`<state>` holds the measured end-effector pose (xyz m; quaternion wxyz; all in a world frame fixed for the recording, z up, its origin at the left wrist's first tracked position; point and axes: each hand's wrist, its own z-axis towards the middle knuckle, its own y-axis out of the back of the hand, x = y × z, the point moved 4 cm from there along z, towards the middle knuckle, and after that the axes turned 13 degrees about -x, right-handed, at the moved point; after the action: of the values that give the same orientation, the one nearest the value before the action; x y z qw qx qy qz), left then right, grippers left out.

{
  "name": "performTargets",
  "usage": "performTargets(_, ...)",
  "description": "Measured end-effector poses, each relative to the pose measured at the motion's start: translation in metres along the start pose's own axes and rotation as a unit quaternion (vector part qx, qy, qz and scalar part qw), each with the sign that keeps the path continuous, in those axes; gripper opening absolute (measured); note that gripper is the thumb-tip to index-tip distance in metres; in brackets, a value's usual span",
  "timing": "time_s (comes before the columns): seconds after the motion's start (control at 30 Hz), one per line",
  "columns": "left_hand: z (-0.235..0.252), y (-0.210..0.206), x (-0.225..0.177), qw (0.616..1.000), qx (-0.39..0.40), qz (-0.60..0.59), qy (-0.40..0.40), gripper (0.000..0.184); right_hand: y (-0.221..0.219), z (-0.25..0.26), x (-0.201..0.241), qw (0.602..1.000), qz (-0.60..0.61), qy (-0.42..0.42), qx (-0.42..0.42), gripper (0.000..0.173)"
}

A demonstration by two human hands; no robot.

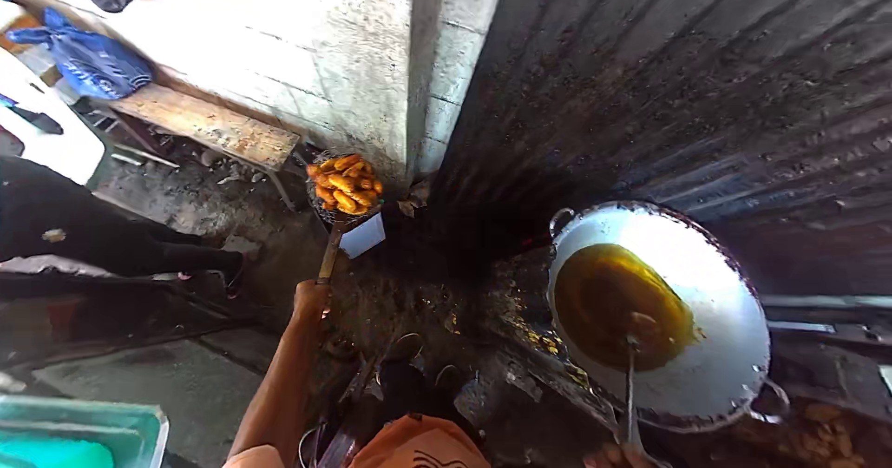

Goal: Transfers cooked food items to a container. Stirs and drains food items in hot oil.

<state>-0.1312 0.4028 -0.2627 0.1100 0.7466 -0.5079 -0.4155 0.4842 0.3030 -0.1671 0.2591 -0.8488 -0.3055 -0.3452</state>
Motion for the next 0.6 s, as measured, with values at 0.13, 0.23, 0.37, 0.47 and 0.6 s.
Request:
performTargets(0.13,0.032,-0.02,0.003,1.0,0.013,-0.011,0.014,0.014,-0.01,0.001,-0.005,0.992,-0.01,0.04,-0.117,0.028)
performTargets(0.23,0.054,-0.034,0.008,1.0,0.018,-0.005,0.014,0.014,-0.009,-0.001,0.0,0.986,-0.026,0.052,-0.159,0.022)
performTargets(0.37,0.078,-0.047,0.024,0.999,0.032,0.0,0.019,0.012,-0.001,0.003,0.001,0.98,-0.037,0.06,-0.185,0.021)
performTargets(0.47,0.085,-0.048,0.031,0.998,0.049,0.016,0.018,0.008,-0.002,0.01,-0.004,0.976,-0.021,0.048,-0.21,0.017)
performTargets(0.6,0.077,-0.04,0.013,0.978,-0.013,0.186,-0.089,0.028,-0.013,0.034,-0.016,0.975,0.024,0.023,-0.218,0.019)
